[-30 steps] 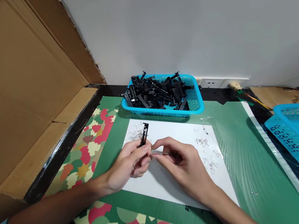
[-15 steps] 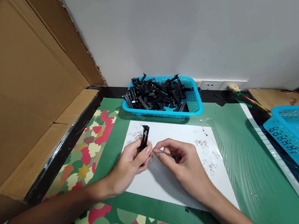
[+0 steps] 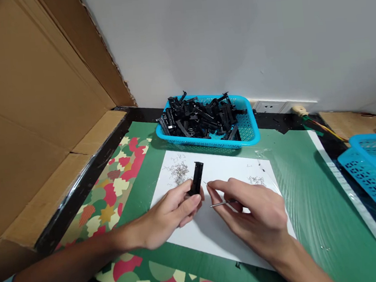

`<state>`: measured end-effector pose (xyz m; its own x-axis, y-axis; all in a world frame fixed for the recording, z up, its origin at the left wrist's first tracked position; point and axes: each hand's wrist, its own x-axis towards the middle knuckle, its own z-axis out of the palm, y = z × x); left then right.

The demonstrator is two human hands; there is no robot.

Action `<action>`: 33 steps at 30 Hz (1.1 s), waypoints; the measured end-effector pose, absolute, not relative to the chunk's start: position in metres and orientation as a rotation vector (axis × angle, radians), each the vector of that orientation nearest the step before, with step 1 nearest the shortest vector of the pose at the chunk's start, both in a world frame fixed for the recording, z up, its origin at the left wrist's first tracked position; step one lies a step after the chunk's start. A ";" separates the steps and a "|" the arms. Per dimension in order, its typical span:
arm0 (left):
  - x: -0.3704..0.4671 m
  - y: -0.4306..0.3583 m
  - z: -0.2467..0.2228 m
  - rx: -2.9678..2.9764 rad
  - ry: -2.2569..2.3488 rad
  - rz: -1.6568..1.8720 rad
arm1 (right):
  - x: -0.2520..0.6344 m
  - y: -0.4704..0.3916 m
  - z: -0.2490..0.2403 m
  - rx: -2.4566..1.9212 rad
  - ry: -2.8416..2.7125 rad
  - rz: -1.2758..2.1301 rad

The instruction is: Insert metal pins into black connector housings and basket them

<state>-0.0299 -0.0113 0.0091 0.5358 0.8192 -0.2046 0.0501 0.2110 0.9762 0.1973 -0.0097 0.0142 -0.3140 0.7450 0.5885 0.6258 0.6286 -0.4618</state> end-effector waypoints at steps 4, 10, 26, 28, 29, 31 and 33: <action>-0.028 -0.010 0.007 1.310 0.900 0.642 | 0.205 -0.006 0.009 -0.966 -2.167 0.089; -0.028 -0.009 0.006 1.339 0.910 0.647 | 0.205 -0.004 0.010 -0.919 -2.239 0.112; -0.023 -0.004 0.001 1.008 0.940 0.934 | 0.219 0.018 0.016 -1.335 -1.949 1.165; -0.023 -0.006 -0.001 1.051 0.928 0.918 | 0.215 0.017 0.015 -1.322 -1.895 1.205; -0.023 -0.007 -0.002 1.070 0.921 0.910 | 0.213 0.017 0.015 -1.319 -1.882 1.207; -0.023 -0.009 -0.004 1.093 0.917 0.895 | 0.210 0.017 0.014 -1.325 -1.876 1.175; -0.023 -0.009 -0.006 1.108 0.932 0.898 | 0.209 0.017 0.014 -1.339 -1.887 1.123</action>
